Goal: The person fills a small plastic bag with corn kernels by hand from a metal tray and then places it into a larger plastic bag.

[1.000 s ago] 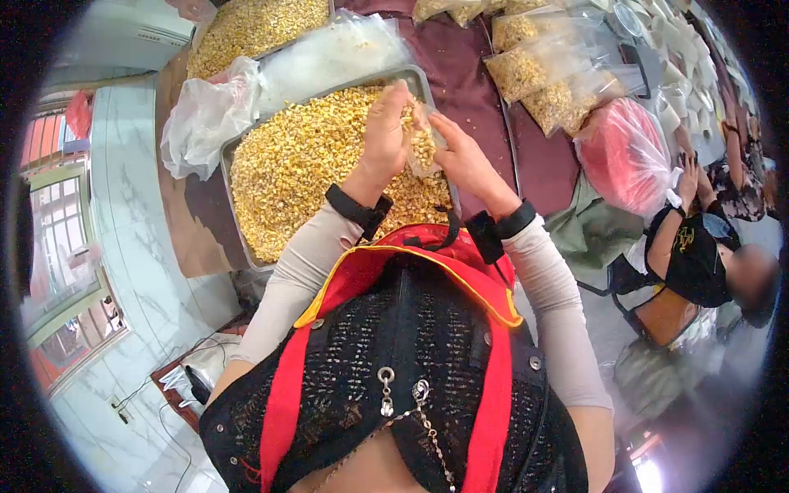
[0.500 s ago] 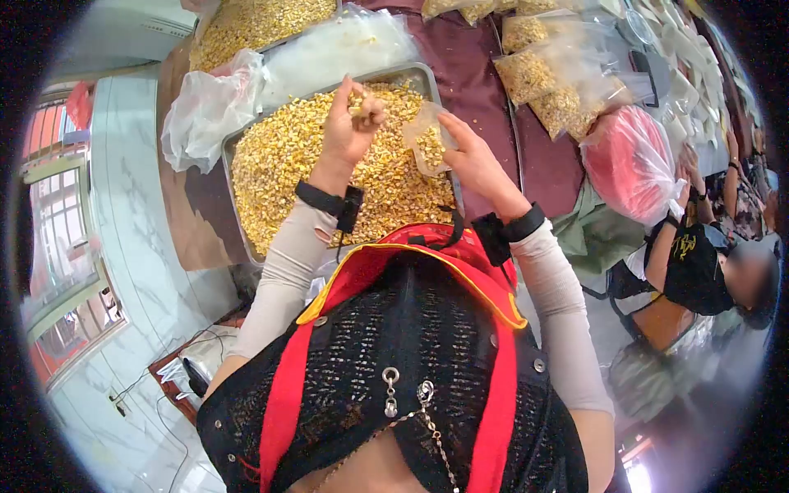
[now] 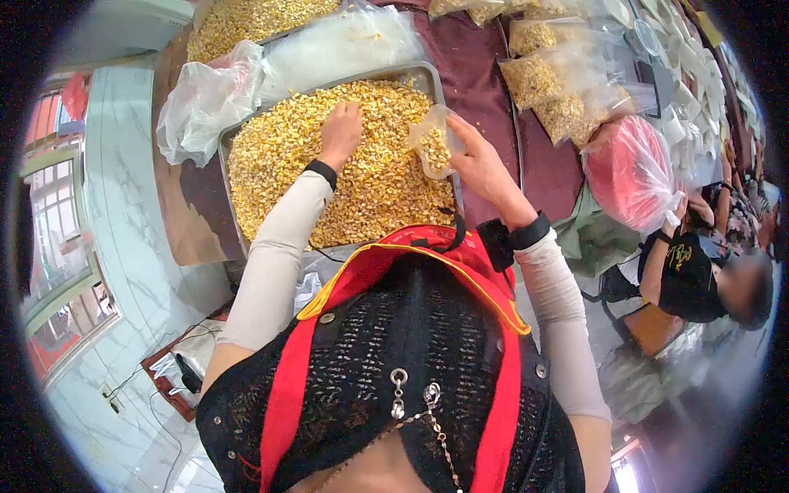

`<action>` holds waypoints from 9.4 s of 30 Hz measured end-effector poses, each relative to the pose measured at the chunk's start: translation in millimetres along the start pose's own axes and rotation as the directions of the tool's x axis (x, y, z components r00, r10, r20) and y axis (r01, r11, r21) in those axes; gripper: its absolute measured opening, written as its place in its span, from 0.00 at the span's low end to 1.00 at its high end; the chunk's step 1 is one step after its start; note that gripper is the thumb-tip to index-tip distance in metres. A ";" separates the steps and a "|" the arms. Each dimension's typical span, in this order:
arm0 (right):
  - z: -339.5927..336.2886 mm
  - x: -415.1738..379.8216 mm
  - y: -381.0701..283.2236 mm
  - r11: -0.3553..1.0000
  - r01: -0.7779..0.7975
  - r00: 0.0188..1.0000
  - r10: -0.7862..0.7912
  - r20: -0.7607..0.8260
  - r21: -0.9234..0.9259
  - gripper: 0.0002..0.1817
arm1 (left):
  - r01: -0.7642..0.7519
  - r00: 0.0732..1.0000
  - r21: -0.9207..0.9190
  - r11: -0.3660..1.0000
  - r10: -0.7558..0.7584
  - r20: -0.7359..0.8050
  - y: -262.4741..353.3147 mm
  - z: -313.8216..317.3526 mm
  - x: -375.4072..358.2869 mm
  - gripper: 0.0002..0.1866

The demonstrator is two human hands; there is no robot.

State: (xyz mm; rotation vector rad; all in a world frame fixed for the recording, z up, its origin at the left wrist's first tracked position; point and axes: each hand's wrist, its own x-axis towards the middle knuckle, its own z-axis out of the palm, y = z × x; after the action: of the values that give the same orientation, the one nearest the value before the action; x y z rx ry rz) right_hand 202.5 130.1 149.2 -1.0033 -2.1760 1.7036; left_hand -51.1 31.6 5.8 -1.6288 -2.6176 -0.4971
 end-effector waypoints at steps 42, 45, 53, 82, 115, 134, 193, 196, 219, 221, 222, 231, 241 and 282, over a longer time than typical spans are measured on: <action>3.7 -7.8 6.9 0.999 -0.052 0.998 0.052 0.043 -0.010 0.29 | 0.617 0.628 -0.608 -0.499 -0.153 0.763 -8.9 -20.7 -42.9 0.09; 4.5 -10.4 -3.4 0.998 -0.059 0.997 0.058 0.051 0.011 0.28 | 0.474 0.689 -0.480 -0.738 -0.029 0.724 3.4 -37.4 -45.9 0.11; 7.9 -10.3 4.2 0.995 0.084 0.996 -0.082 0.035 -0.057 0.31 | 0.389 0.761 -0.369 -0.844 0.069 0.644 34.9 -78.2 -32.4 0.09; 5.3 -9.5 3.3 0.983 0.104 0.994 -0.108 -0.019 -0.148 0.33 | 0.141 0.985 -0.880 0.454 0.026 0.172 156.4 -118.3 -4.3 0.17; 8.1 -11.2 3.5 0.999 0.032 0.999 -0.031 0.023 -0.029 0.33 | 0.259 0.962 -0.638 0.725 -0.139 0.233 28.5 22.1 -21.5 0.12; -2.8 -13.6 -29.7 0.917 -0.131 0.987 0.157 -0.037 0.378 0.31 | -0.507 0.854 0.057 0.860 0.493 0.166 6.1 -6.5 -57.0 0.04; 13.0 -8.7 -29.0 0.878 -0.063 0.996 0.088 -0.031 0.474 0.32 | 0.465 0.764 -0.878 -0.114 -0.450 0.462 6.8 -20.8 -4.7 0.10; 7.3 -8.9 -32.2 0.856 -0.065 0.994 0.102 -0.045 0.514 0.31 | 0.489 0.867 -0.597 0.636 -0.431 0.250 -5.0 22.2 -22.1 0.13; 13.8 0.1 -31.2 0.866 -0.112 0.990 0.140 -0.021 0.487 0.31 | 0.102 0.994 -0.515 0.851 -0.065 0.090 12.5 -19.8 -31.6 0.07; 17.3 2.6 -25.9 0.894 -0.111 0.993 0.121 0.006 0.434 0.31 | 0.472 0.863 -0.812 0.345 -0.372 0.343 3.7 -22.8 -29.6 0.13; 18.2 3.0 -27.3 0.895 -0.113 0.993 0.119 0.012 0.432 0.31 | 0.473 0.860 -0.812 0.342 -0.378 0.342 -3.4 -24.1 -33.6 0.13; 26.3 7.1 -27.0 0.916 -0.172 0.985 0.170 0.038 0.362 0.32 | 0.352 0.699 -0.552 -0.756 -0.180 0.692 -19.2 -43.2 -52.5 0.16; 25.5 2.7 -19.5 0.926 -0.176 0.984 0.174 0.037 0.335 0.32 | 0.295 0.741 -0.421 -0.858 -0.073 0.668 -2.4 -56.4 -46.8 0.15; 33.9 8.2 13.2 0.989 0.116 0.989 -0.123 -0.079 -0.089 0.34 | 0.238 0.932 -0.790 -0.565 -0.096 0.350 152.3 -125.4 2.3 0.15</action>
State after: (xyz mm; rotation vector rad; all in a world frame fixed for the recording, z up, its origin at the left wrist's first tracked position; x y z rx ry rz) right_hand 183.1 110.1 124.4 -0.9266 -2.2217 1.5014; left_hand 62.6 60.6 164.5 -0.5201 -1.6950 -3.8214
